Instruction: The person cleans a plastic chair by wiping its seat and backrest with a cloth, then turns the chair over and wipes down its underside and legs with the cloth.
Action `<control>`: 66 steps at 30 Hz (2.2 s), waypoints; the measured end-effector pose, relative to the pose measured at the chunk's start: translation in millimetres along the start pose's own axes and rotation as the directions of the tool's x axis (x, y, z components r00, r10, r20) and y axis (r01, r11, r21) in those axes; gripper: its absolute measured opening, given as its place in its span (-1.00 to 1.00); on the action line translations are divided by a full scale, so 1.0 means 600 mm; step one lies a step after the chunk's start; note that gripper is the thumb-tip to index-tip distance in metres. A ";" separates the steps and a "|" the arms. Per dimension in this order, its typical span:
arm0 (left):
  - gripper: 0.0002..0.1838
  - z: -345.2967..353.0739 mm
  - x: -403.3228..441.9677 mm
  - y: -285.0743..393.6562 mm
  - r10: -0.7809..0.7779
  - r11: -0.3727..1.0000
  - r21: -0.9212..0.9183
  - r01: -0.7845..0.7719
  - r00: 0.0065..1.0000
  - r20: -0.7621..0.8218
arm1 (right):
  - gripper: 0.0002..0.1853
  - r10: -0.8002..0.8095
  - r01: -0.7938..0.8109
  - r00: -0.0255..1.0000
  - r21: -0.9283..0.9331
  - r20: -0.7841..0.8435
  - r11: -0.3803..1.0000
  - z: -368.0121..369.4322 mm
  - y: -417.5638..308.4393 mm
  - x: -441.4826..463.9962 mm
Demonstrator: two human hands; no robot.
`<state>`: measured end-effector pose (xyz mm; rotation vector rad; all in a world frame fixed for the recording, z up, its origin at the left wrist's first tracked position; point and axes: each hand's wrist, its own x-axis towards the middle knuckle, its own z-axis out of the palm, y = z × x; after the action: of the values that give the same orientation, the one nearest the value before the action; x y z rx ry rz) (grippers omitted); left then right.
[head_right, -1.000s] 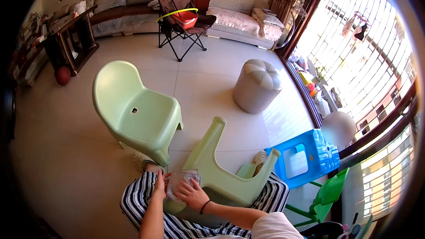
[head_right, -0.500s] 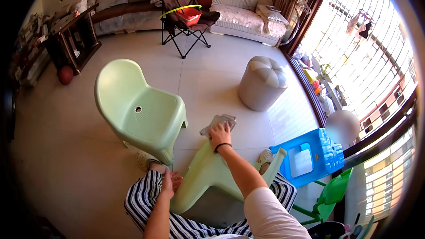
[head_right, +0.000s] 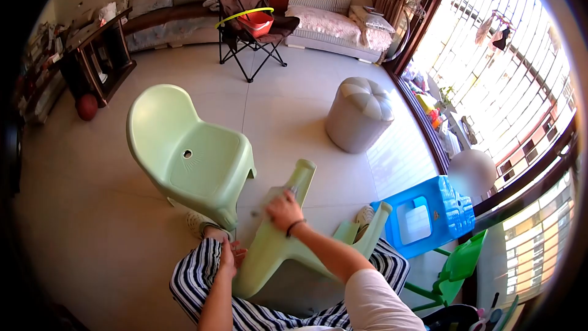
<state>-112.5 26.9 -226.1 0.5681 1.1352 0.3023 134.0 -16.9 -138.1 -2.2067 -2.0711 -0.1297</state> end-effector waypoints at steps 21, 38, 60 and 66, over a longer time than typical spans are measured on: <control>-0.41 0.017 0.059 -0.036 0.197 0.941 0.277 -0.196 0.980 0.024 | -0.53 0.345 -0.298 0.924 0.260 -0.161 0.919 -0.031 -0.138 -0.258; -0.40 0.006 0.038 -0.049 0.384 0.738 0.582 -0.342 0.922 0.056 | -0.41 0.261 -0.222 0.938 0.185 -0.227 0.957 -0.008 -0.136 -0.214; -0.50 0.028 0.005 -0.036 0.433 0.731 0.577 -0.364 0.901 0.021 | -0.63 0.453 -0.391 0.851 0.257 -0.266 0.884 -0.043 -0.073 -0.331; -0.41 0.028 -0.026 -0.037 0.533 0.550 0.661 -0.511 0.824 0.194 | -0.52 0.150 -0.116 0.976 0.205 -0.160 0.972 -0.011 -0.137 -0.159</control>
<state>-104.7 -4.0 -221.7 1.6116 1.0651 0.3969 45.7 -106.8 -142.9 -2.1259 -1.7583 -0.1001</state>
